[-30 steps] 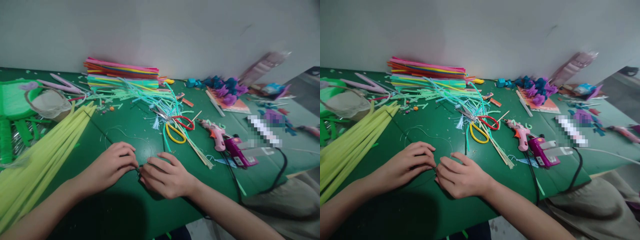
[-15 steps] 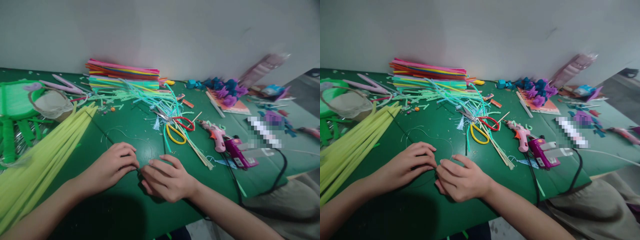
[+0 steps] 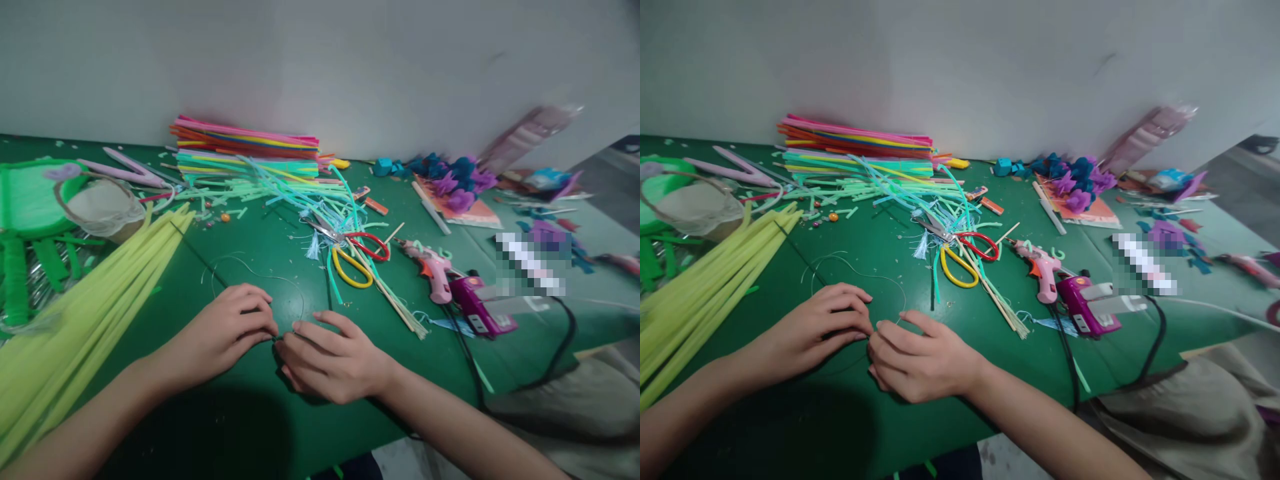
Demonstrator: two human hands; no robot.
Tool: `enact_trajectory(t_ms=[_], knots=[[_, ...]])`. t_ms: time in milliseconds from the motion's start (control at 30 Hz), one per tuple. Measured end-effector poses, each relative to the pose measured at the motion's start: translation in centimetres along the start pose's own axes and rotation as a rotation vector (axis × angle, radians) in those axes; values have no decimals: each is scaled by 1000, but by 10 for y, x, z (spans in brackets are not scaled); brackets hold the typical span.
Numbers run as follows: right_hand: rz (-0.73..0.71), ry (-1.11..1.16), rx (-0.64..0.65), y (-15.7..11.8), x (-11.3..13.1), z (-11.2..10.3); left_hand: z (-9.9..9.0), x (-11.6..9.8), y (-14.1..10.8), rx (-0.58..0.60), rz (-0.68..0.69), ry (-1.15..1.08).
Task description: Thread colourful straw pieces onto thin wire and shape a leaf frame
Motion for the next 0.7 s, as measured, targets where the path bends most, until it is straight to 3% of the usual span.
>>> enact_trajectory(t_ms=[300,500,700], knots=[[9,-8,-3,0,0,-1,0,1,-1,2,-9,-7],[152,-24,-117,-1,-15,-14,0,0,0,0,-4,-3],[385,322,67,-5,-36,7,0,-1,0,9,2,-11]])
Point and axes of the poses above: each hand's wrist, its own y-axis towards the middle knuckle, its own z-axis out of the palm, x = y × z, the point moved 7 cm from there along y, towards the middle knuckle, and after that the axes turned 8 degrees about -y, right-handed, at the moved point
